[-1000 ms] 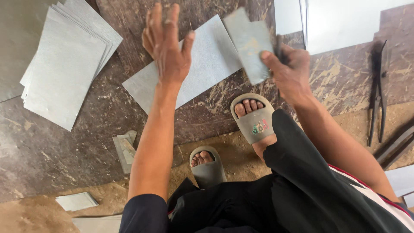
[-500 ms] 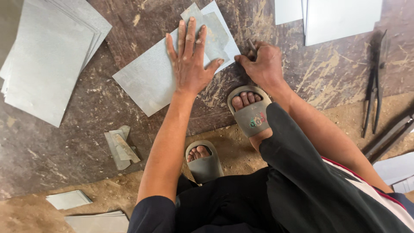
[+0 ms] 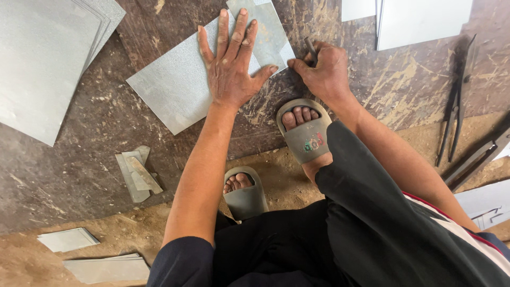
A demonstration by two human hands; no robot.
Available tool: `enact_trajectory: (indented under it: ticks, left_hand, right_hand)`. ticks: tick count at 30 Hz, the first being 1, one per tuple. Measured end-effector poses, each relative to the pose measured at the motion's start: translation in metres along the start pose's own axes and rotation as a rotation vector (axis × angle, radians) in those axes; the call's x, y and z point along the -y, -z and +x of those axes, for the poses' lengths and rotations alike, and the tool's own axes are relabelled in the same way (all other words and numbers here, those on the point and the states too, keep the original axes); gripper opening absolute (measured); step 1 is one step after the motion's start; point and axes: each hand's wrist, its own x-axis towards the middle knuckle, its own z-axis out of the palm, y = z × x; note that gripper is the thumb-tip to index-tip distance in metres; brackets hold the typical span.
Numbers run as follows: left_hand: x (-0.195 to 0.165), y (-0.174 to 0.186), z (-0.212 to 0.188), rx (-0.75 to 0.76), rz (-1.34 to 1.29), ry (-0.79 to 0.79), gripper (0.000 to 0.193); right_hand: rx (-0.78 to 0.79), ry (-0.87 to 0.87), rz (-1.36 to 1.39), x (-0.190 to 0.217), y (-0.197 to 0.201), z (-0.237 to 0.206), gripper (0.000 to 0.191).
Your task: The person sits on the floor and marks a line on a flat sheet with a pen, then uses shears to cut the sheet along the marked line, trimming off a strip and setting the cut piece aside.
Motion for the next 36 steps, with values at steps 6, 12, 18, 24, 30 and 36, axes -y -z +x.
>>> enact_trajectory:
  ticks: [6, 12, 18, 24, 30, 36]
  left_hand:
    - [0.003, -0.006, -0.003, -0.036, 0.033, -0.039, 0.087]
    - [0.002, -0.005, -0.004, -0.008, 0.019, -0.022, 0.088]
    - [0.002, -0.004, -0.003, -0.026, 0.024, -0.034, 0.089]
    - [0.003, -0.006, -0.004, -0.051, 0.038, -0.062, 0.087]
    - [0.005, -0.007, -0.004, -0.066, 0.049, -0.080, 0.087]
    - [0.004, -0.008, -0.007, -0.037, 0.031, -0.051, 0.087]
  right_hand:
    - [0.012, -0.008, -0.010, -0.001, 0.001, 0.000, 0.040]
    - [0.000, 0.027, -0.024, -0.002, 0.001, -0.002, 0.040]
    - [-0.010, 0.048, -0.012, -0.002, 0.001, -0.002, 0.039]
    - [-0.014, 0.046, -0.022, -0.010, 0.000, -0.004, 0.042]
    - [-0.022, 0.083, -0.028, -0.011, -0.001, -0.003, 0.042]
    - [0.114, -0.045, 0.082, 0.008, 0.024, -0.003, 0.044]
